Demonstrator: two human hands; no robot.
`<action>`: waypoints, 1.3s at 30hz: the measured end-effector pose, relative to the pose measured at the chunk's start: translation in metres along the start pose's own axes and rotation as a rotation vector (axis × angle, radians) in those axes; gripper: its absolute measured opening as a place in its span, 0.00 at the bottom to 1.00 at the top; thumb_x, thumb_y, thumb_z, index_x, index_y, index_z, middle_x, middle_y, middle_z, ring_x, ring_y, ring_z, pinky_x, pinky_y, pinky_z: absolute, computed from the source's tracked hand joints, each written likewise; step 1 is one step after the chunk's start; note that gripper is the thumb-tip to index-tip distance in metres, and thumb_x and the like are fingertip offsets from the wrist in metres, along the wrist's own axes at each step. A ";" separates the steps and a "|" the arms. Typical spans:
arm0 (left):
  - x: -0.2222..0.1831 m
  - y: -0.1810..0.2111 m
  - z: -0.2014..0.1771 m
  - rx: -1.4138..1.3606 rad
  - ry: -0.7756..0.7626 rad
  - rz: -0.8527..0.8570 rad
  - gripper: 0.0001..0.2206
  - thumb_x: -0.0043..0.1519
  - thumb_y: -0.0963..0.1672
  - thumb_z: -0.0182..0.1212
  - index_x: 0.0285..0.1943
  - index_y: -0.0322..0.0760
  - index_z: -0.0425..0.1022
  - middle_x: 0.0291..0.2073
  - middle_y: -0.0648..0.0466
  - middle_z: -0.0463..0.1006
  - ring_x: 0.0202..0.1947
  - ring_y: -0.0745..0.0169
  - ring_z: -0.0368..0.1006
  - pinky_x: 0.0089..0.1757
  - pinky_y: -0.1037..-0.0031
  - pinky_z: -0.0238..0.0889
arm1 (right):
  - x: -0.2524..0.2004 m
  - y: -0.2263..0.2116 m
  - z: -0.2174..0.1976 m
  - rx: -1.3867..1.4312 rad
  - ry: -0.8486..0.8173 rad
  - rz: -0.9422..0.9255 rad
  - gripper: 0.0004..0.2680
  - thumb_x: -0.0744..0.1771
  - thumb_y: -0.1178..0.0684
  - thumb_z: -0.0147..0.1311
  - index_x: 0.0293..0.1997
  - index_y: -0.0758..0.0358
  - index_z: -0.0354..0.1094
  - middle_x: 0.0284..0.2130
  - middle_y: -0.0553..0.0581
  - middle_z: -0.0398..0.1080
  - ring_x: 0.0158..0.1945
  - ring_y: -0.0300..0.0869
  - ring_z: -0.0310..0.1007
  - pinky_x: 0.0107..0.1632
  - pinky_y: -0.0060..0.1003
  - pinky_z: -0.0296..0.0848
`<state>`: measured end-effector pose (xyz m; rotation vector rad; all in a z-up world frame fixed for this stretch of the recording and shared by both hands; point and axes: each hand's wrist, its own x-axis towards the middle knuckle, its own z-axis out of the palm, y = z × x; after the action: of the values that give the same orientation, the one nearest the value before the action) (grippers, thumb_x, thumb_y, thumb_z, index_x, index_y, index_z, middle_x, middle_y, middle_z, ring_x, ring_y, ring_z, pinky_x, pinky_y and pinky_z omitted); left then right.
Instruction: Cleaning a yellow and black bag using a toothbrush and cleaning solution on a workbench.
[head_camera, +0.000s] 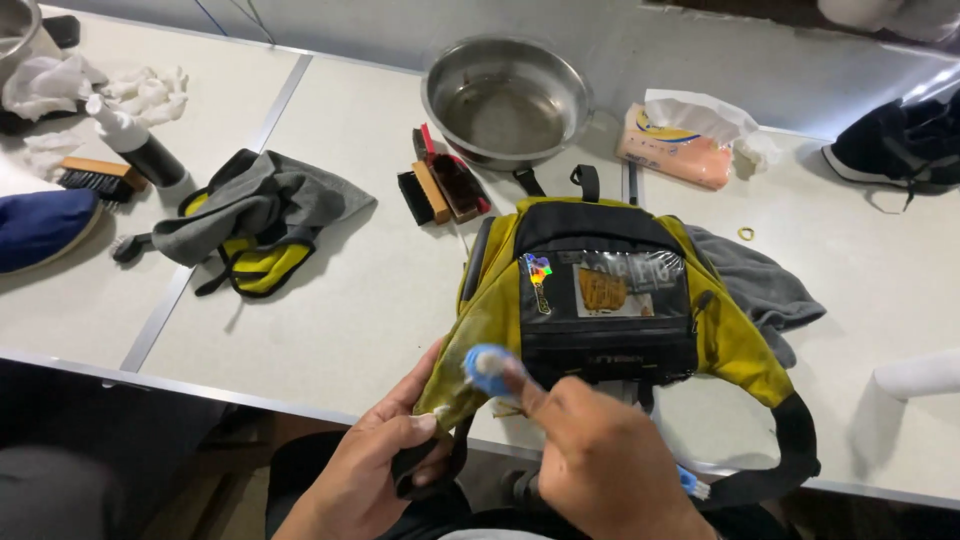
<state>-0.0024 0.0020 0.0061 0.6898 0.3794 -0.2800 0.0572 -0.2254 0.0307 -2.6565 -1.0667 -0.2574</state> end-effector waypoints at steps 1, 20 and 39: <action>0.000 -0.003 -0.001 -0.007 0.013 -0.002 0.39 0.55 0.38 0.54 0.82 0.50 0.55 0.49 0.48 0.74 0.17 0.65 0.57 0.20 0.79 0.55 | 0.010 -0.011 0.000 0.008 -0.011 -0.005 0.36 0.57 0.63 0.50 0.75 0.36 0.53 0.23 0.49 0.57 0.22 0.50 0.65 0.23 0.52 0.66; 0.001 -0.006 -0.002 -0.017 -0.110 0.049 0.36 0.58 0.39 0.50 0.81 0.48 0.56 0.27 0.55 0.62 0.15 0.70 0.52 0.18 0.82 0.47 | 0.015 -0.026 0.005 0.027 0.019 -0.001 0.34 0.60 0.62 0.49 0.77 0.39 0.48 0.25 0.51 0.59 0.20 0.53 0.63 0.22 0.50 0.65; 0.005 -0.002 -0.003 -0.102 -0.211 0.101 0.34 0.58 0.40 0.53 0.79 0.45 0.57 0.18 0.61 0.54 0.15 0.71 0.50 0.18 0.84 0.44 | 0.025 -0.046 0.003 0.050 0.123 -0.080 0.33 0.59 0.62 0.50 0.76 0.49 0.52 0.24 0.54 0.60 0.23 0.54 0.65 0.25 0.54 0.65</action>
<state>0.0007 0.0015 0.0007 0.5715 0.1560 -0.2333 0.0435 -0.1761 0.0428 -2.5214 -1.1260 -0.4001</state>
